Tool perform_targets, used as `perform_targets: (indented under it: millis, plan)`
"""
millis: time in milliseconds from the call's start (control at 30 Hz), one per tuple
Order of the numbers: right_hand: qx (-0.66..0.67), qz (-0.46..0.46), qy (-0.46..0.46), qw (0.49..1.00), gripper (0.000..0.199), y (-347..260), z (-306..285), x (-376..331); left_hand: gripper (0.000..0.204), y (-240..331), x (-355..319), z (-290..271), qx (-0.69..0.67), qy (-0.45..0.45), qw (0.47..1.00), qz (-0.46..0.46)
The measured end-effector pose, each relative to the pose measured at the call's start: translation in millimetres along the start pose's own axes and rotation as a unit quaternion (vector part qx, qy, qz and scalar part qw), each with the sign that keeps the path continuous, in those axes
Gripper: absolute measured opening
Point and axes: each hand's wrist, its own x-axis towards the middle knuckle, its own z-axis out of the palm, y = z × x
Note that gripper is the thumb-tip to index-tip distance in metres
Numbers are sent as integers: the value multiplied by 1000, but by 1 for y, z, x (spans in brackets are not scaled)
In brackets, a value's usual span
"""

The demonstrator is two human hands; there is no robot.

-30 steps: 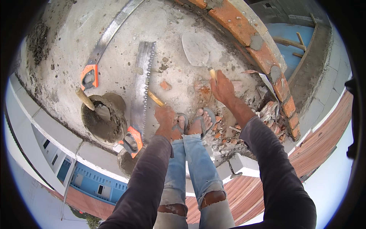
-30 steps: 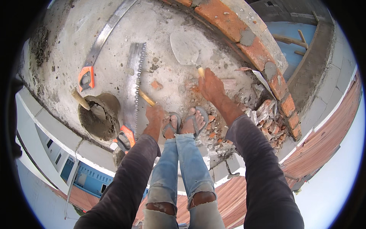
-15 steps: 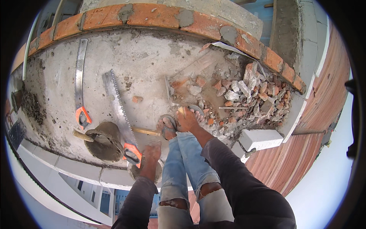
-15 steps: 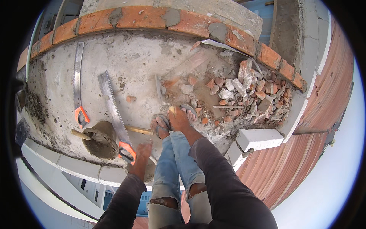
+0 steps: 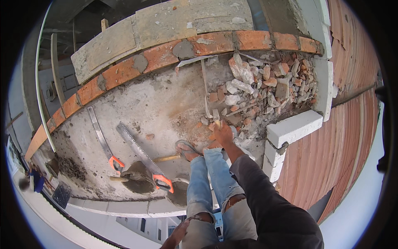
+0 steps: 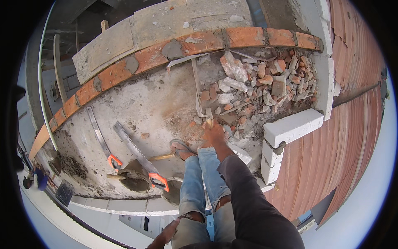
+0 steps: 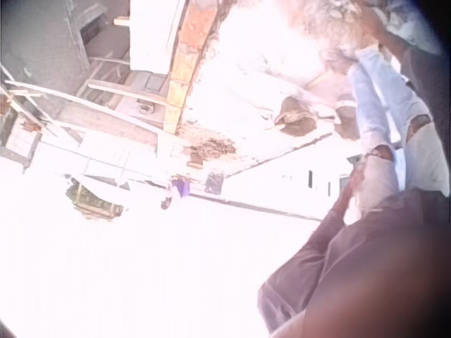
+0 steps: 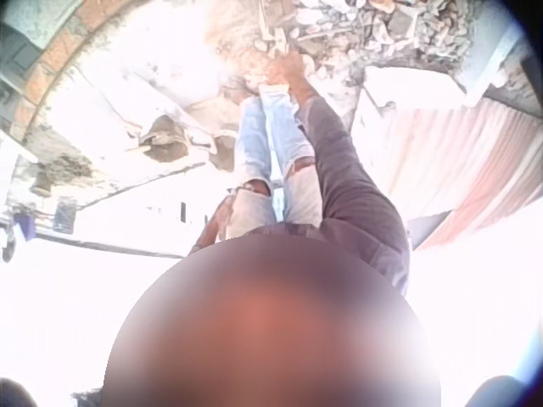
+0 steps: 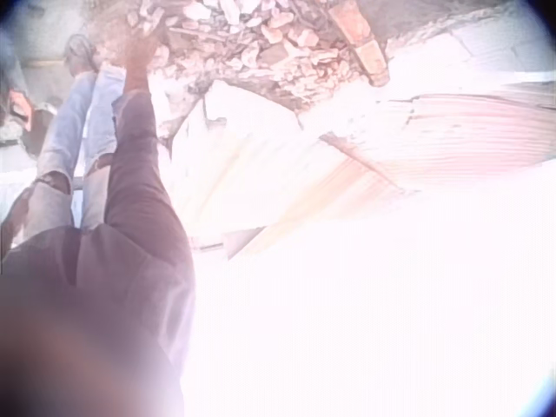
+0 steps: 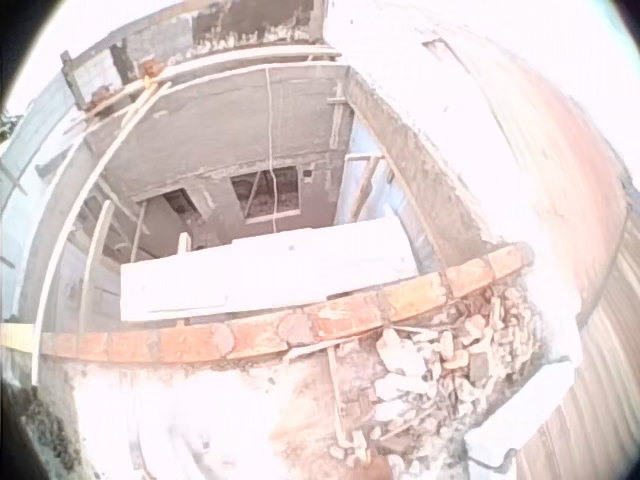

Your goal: The person clears rubble and broken bricks from a rooftop construction area using a trowel and hands. They scoop debris into a bucket and throw remaining pieces off the edge, working methodically across the surface.

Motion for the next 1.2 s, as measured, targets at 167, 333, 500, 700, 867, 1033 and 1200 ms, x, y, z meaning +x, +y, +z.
perform_targets:
  millis: [167,333,500,700,867,1033,1200]
  plan:
    - [40,22,-114,992,55,51,-79,-66,90,79,-45,18,179,72,981,-9]
    - [-10,51,-116,992,56,113,-114,-72,74,221,-55,51,395,295,818,296]
    - [-77,-20,-46,996,66,155,-162,23,74,410,-20,122,569,289,642,425]
    - [-72,39,227,970,90,208,-254,216,95,615,108,249,755,297,277,515]
    - [-116,94,214,965,87,202,-260,257,113,714,196,293,817,305,70,485]
    - [-189,127,193,955,74,180,-255,232,137,715,191,306,856,296,208,370]
    - [-96,76,256,959,63,170,-248,230,128,708,182,302,822,298,329,355]
